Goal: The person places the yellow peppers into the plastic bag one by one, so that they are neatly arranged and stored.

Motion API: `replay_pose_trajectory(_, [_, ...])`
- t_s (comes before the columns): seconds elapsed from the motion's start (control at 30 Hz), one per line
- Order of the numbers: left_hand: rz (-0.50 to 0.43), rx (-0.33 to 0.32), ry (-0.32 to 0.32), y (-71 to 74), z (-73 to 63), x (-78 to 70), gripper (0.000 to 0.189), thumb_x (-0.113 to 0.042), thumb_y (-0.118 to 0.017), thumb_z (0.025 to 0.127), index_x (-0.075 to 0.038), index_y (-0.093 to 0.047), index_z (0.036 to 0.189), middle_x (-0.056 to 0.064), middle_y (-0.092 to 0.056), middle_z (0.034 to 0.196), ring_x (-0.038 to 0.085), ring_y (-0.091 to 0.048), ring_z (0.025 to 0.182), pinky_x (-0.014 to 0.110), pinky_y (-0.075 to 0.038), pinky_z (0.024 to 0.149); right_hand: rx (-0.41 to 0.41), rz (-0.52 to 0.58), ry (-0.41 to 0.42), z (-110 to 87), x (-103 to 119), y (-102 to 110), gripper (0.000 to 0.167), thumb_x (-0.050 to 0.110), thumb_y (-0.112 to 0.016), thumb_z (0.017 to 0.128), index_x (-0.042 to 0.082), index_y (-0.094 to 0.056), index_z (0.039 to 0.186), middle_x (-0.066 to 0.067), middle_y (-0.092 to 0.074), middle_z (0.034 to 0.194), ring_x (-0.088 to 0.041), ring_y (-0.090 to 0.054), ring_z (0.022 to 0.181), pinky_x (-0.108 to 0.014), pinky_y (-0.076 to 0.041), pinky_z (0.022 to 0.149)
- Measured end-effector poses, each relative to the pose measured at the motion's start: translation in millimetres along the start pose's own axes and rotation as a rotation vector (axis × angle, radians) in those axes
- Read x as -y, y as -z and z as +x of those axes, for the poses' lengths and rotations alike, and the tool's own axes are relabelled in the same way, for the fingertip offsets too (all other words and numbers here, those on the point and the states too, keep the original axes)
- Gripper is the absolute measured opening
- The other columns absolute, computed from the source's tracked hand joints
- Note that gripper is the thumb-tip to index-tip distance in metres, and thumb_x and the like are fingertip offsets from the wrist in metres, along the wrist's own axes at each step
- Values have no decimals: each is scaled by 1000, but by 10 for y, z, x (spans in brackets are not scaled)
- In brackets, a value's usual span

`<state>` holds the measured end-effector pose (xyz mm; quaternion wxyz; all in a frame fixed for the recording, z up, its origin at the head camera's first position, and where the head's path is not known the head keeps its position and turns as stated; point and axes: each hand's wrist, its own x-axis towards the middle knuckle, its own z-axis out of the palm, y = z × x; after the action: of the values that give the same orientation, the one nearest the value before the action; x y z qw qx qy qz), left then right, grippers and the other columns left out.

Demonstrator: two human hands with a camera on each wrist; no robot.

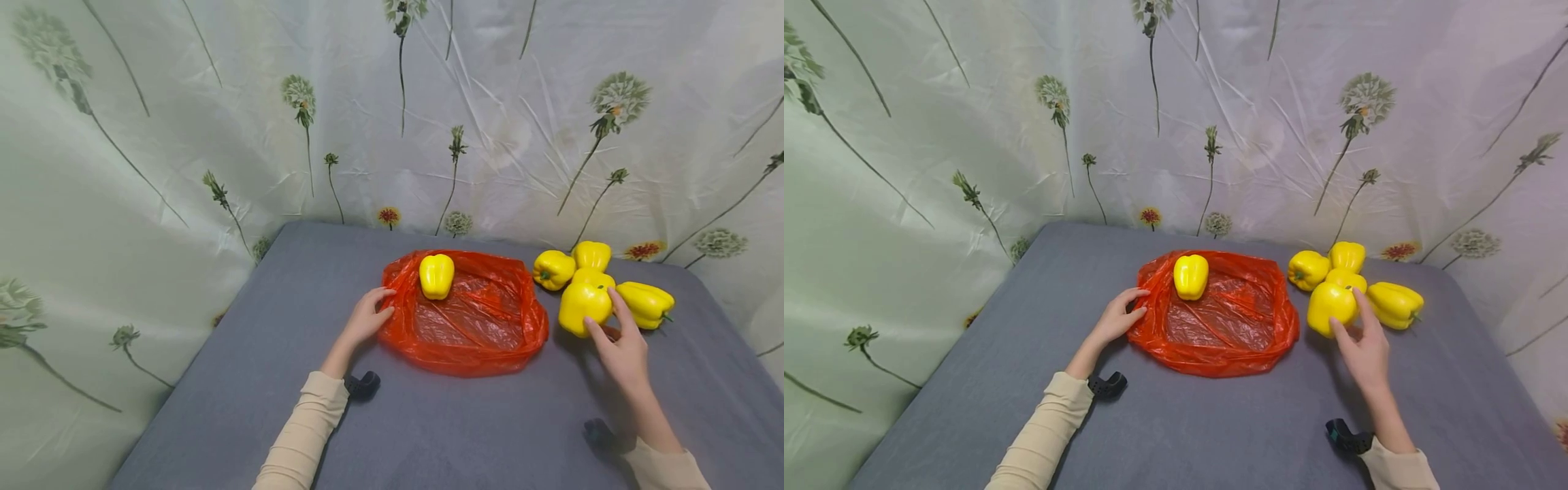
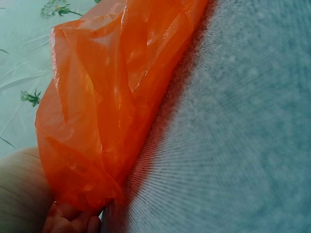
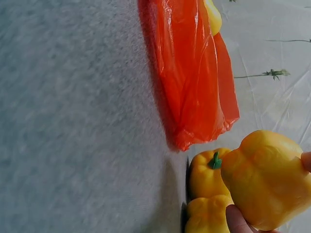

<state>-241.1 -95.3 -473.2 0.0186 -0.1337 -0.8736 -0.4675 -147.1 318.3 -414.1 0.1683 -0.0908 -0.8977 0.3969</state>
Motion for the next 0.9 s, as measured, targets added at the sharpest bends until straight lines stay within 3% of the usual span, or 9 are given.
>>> replay_pose_trajectory(0.27, [13,4,-5,-8,-6,5,36,-11,-58,88,-2,-59,122,20,-52,135,36,-43,131,51,-32,112,29,1,14,36,80,-60,66,29,-54,93,22,-20,150,-23,-31,150,26,-30,78,5,-31,67])
replay_pose_trajectory(0.67, [19,5,2,-7,-15,5,36,-11,-58,88,-2,-58,123,21,-51,136,36,-43,132,51,-31,112,65,57,90,113,218,-203,67,26,-56,93,21,-21,150,-31,-41,138,25,-37,76,6,-34,65])
replay_pose_trajectory(0.77, [21,6,3,-3,-15,1,36,-10,-58,88,-2,-58,123,21,-51,136,37,-42,132,51,-31,112,74,58,96,132,260,-239,65,27,-55,93,20,-23,149,-30,-41,139,8,-54,82,5,-34,66])
replay_pose_trajectory(0.9, [13,7,8,4,-6,-16,36,-10,-57,88,-2,-58,123,21,-51,136,37,-42,132,52,-31,112,96,70,103,153,325,-299,65,27,-55,93,19,-23,149,-28,-38,143,-36,-59,101,6,-33,68])
